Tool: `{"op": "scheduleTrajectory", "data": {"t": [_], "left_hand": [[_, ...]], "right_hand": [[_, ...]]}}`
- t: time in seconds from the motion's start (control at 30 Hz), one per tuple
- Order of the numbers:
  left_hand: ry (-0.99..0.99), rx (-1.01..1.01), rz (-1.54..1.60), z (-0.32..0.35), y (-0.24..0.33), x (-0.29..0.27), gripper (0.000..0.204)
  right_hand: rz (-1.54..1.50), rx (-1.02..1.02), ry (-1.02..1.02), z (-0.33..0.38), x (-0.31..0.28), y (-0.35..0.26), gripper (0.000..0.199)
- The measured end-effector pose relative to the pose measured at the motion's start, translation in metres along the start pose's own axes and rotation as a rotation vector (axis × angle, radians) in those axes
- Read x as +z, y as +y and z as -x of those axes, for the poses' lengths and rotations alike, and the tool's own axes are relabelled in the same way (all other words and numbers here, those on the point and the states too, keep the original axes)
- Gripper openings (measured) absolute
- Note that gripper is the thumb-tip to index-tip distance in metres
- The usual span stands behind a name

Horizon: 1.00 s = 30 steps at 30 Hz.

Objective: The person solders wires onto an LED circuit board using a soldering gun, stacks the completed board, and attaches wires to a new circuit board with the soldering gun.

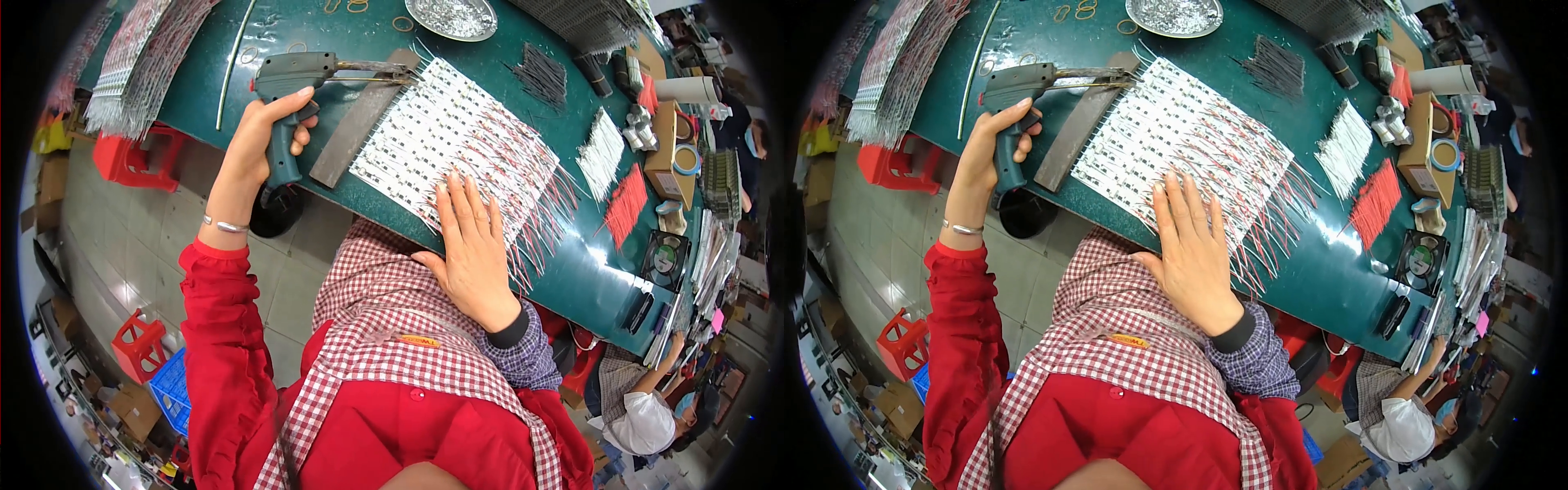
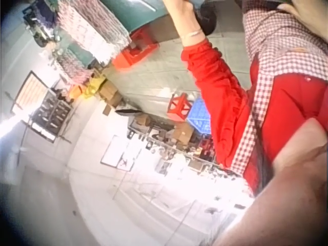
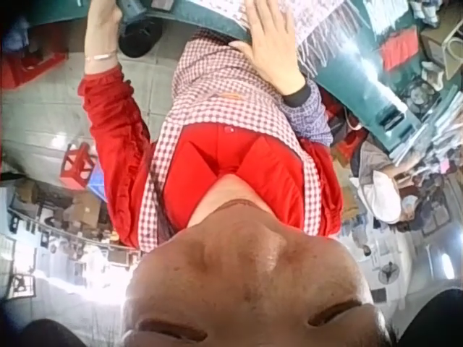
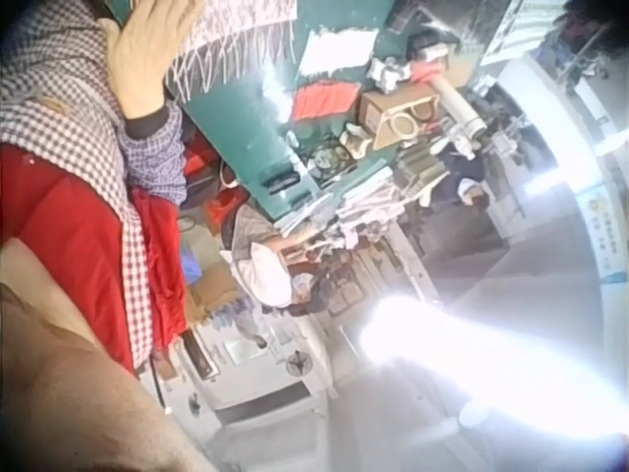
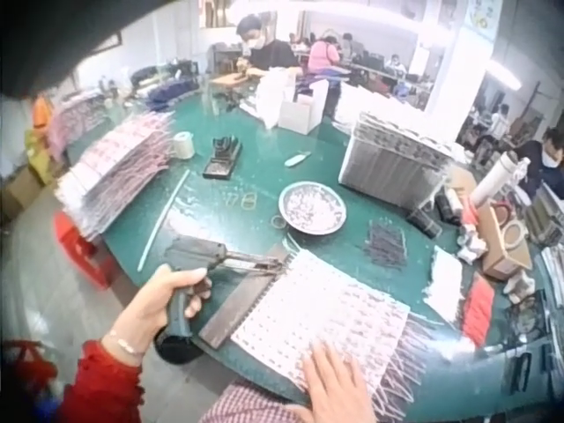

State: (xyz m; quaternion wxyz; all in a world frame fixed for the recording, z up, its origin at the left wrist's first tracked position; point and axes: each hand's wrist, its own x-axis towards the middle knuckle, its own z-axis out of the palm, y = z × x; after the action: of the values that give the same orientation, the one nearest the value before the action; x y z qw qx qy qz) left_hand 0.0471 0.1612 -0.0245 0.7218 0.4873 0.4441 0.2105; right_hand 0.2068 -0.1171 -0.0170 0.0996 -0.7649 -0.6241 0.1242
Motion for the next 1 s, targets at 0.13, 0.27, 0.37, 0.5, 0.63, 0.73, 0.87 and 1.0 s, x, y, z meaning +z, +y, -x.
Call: {"op": "scheduleTrajectory", "data": {"t": [0.13, 0.27, 0.37, 0.5, 0.63, 0.73, 0.87, 1.0], "left_hand": [[0.339, 0.186, -0.737, 0.005, 0.007, 0.016, 0.041], [0.618, 0.477, -1.163, 0.011, -0.003, 0.003, 0.027], [0.763, 0.671, -1.273, 0.004, -0.014, -0.026, 0.028], [0.711, 0.630, -1.441, -0.012, -0.018, -0.043, 0.028], [0.620, 0.432, -1.401, -0.027, -0.006, -0.052, 0.030], [0.683, 0.490, -1.123, -0.039, -0.008, -0.075, 0.033], [0.712, 0.355, -1.371, -0.048, -0.004, -0.077, 0.036], [0.732, 0.309, -1.329, -0.045, 0.003, -0.087, 0.034]], "right_hand": [[-0.016, -0.009, -0.033, 0.002, -0.021, -0.003, 0.084], [-0.043, -0.015, 0.052, -0.003, -0.030, 0.002, 0.074], [-0.061, -0.004, 0.086, -0.002, -0.026, 0.005, 0.072], [-0.068, -0.033, 0.090, -0.001, -0.030, 0.004, 0.069], [-0.071, -0.057, 0.127, -0.002, -0.033, 0.004, 0.068], [-0.071, -0.068, 0.148, 0.000, -0.035, 0.004, 0.066], [-0.086, -0.093, 0.165, -0.001, -0.035, 0.000, 0.062], [-0.093, -0.128, 0.194, -0.002, -0.039, -0.008, 0.057]]}}
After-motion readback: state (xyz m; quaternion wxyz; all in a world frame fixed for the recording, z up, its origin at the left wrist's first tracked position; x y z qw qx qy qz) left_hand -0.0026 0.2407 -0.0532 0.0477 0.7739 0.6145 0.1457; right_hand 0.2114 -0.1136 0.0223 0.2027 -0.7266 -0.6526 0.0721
